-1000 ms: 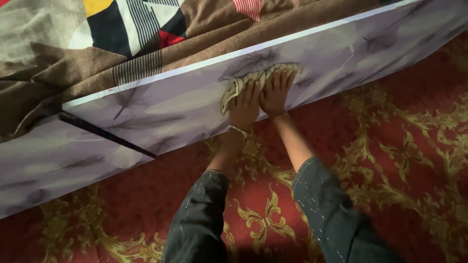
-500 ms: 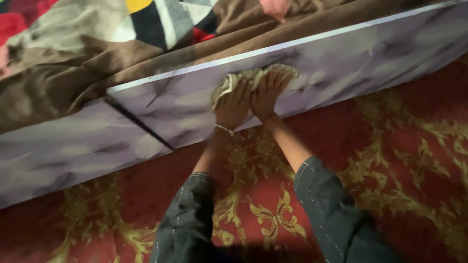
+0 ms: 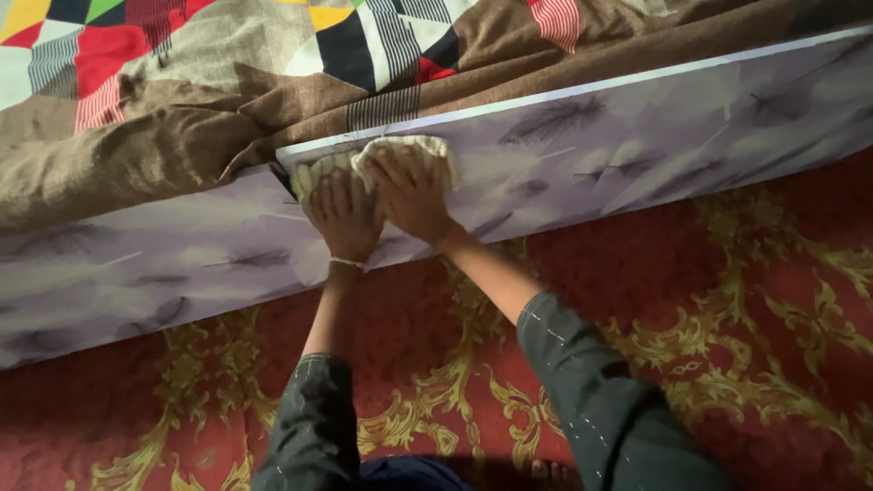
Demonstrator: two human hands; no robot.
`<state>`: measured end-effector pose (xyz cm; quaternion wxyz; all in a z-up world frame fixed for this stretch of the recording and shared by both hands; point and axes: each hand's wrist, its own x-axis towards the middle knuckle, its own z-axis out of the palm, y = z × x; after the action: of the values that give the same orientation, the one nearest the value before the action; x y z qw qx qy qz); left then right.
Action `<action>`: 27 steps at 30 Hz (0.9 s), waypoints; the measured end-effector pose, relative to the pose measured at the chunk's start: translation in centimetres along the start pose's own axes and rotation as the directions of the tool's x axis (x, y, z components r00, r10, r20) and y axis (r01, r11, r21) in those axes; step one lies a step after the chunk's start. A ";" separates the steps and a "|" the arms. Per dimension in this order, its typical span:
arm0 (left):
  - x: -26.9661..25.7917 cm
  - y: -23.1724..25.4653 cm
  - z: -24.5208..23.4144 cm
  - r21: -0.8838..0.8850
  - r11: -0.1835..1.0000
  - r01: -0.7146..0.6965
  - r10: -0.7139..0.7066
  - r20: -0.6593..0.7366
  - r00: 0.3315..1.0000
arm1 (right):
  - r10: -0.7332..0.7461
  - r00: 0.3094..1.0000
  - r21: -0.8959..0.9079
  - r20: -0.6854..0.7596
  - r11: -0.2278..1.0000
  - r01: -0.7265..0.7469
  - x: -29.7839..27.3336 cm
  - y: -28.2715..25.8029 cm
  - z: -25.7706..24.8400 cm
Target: The person wipes the side of a bed frame with a cloth. They move along the length of the bed, scrubbing the surface with both hands.
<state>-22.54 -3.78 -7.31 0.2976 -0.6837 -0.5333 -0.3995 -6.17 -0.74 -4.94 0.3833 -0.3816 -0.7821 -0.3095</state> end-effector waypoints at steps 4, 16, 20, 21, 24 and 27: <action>-1.8 0.4 2.4 0.013 0.995 0.100 -0.099 -0.043 0.994 | -0.043 0.997 -0.059 -0.063 0.997 0.040 1.6 0.1 -2.4; -4.8 11.4 9.5 0.016 0.982 0.190 -0.187 -0.122 0.975 | -0.148 0.987 -0.090 0.062 0.984 0.153 -6.1 10.5 -4.0; -4.9 16.7 12.5 -0.007 0.979 0.202 -0.202 -0.064 0.977 | -0.098 0.987 -0.126 0.128 0.986 0.114 -10.6 15.1 -2.7; -4.7 17.9 13.1 -0.027 0.981 0.190 -0.191 -0.054 0.980 | -0.065 0.988 -0.126 0.142 0.989 0.083 -11.8 16.4 -2.0; -3.3 21.6 13.8 -0.148 0.979 0.141 -0.137 0.037 0.990 | 0.029 0.983 -0.171 0.179 0.985 0.002 -15.9 20.7 -0.5; -1.0 24.4 13.5 -0.250 0.967 0.051 -0.024 0.111 0.994 | 0.065 0.996 -0.165 0.066 0.985 -0.053 -18.9 24.6 0.1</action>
<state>4.04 0.78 -14.54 0.1718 -0.7260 -0.5063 -0.4326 22.20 5.29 -16.11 0.3316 -0.4455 -0.7558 -0.3469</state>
